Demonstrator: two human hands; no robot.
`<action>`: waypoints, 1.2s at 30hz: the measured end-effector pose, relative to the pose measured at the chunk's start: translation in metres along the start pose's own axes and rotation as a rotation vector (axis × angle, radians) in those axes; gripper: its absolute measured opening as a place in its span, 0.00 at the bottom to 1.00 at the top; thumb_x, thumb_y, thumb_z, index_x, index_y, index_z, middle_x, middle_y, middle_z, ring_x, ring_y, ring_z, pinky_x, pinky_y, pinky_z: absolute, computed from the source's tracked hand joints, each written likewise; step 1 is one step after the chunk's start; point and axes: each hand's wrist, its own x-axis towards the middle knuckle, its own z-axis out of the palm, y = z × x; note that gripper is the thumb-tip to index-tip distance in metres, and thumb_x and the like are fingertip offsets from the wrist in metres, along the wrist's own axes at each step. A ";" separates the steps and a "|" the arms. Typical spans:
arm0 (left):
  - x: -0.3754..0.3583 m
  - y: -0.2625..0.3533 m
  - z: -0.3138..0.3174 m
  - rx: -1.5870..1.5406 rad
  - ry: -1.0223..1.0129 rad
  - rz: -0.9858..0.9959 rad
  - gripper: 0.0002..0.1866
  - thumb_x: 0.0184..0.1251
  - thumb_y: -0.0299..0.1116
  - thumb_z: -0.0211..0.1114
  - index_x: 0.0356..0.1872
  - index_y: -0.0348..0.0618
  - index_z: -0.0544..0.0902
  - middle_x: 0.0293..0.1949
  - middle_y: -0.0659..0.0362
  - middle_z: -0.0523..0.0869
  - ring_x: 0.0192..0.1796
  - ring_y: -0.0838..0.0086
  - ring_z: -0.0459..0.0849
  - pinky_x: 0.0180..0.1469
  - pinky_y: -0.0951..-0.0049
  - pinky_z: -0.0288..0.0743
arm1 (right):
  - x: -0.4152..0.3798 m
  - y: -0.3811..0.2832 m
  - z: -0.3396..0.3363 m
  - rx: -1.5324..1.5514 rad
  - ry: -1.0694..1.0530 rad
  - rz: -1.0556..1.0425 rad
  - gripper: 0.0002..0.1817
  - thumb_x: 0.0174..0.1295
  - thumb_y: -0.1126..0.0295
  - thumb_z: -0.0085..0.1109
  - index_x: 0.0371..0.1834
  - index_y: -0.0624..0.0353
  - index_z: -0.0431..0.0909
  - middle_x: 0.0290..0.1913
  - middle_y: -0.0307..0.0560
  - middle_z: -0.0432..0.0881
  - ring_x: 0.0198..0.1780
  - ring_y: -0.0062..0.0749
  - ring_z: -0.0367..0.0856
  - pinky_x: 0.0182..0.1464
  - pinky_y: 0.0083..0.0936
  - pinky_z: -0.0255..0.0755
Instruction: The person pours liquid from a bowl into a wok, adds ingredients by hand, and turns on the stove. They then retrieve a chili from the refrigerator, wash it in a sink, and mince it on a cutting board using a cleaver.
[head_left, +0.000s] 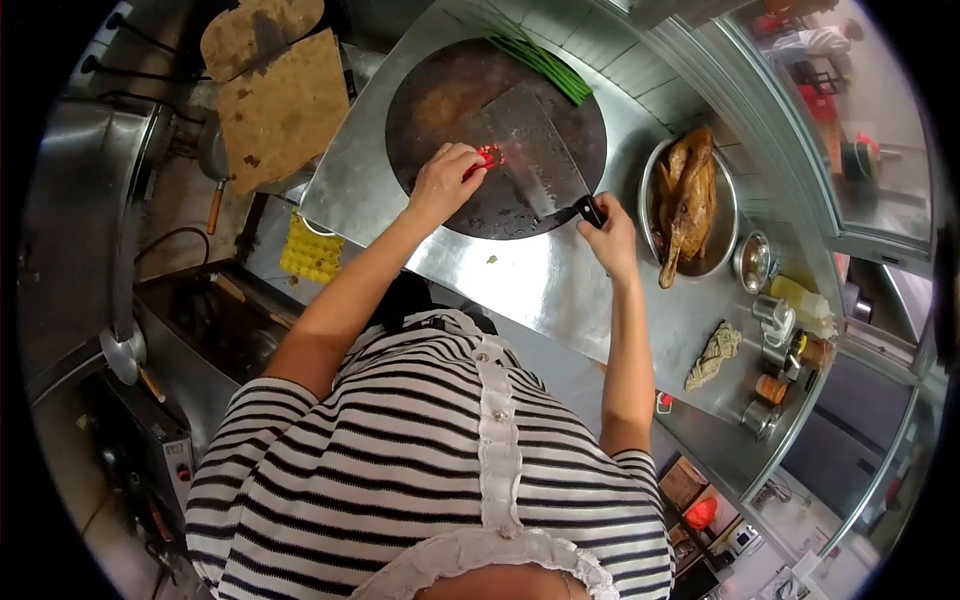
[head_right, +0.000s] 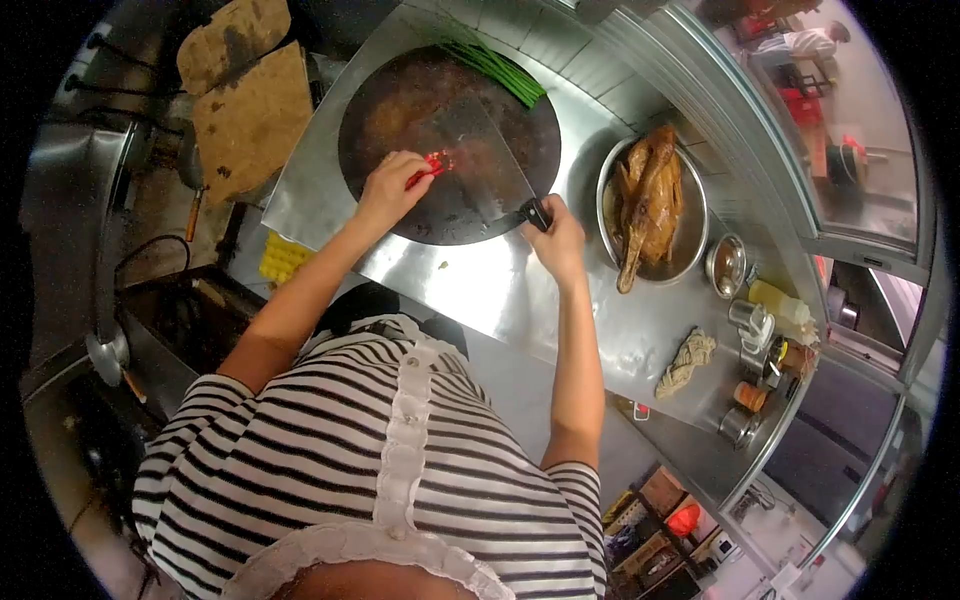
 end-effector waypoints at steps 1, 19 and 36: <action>0.000 0.001 0.000 0.007 0.011 -0.007 0.07 0.49 0.25 0.66 0.30 0.39 0.78 0.33 0.58 0.79 0.38 0.63 0.78 0.38 0.68 0.75 | -0.010 -0.017 -0.005 -0.142 0.070 -0.027 0.11 0.45 0.78 0.58 0.30 0.59 0.66 0.20 0.41 0.71 0.21 0.26 0.68 0.26 0.21 0.63; -0.015 -0.001 0.010 0.074 -0.009 -0.143 0.14 0.45 0.23 0.66 0.38 0.40 0.81 0.43 0.53 0.80 0.48 0.56 0.77 0.48 0.64 0.73 | -0.050 -0.032 0.031 -0.879 0.050 -0.364 0.08 0.53 0.68 0.57 0.35 0.53 0.73 0.22 0.47 0.76 0.23 0.43 0.78 0.24 0.35 0.72; -0.011 -0.004 0.011 0.062 0.011 -0.150 0.13 0.44 0.22 0.67 0.35 0.38 0.82 0.39 0.50 0.80 0.44 0.55 0.78 0.46 0.64 0.73 | -0.032 -0.029 0.051 -0.905 -0.025 -0.368 0.07 0.54 0.71 0.50 0.35 0.60 0.72 0.21 0.54 0.78 0.20 0.45 0.79 0.22 0.36 0.73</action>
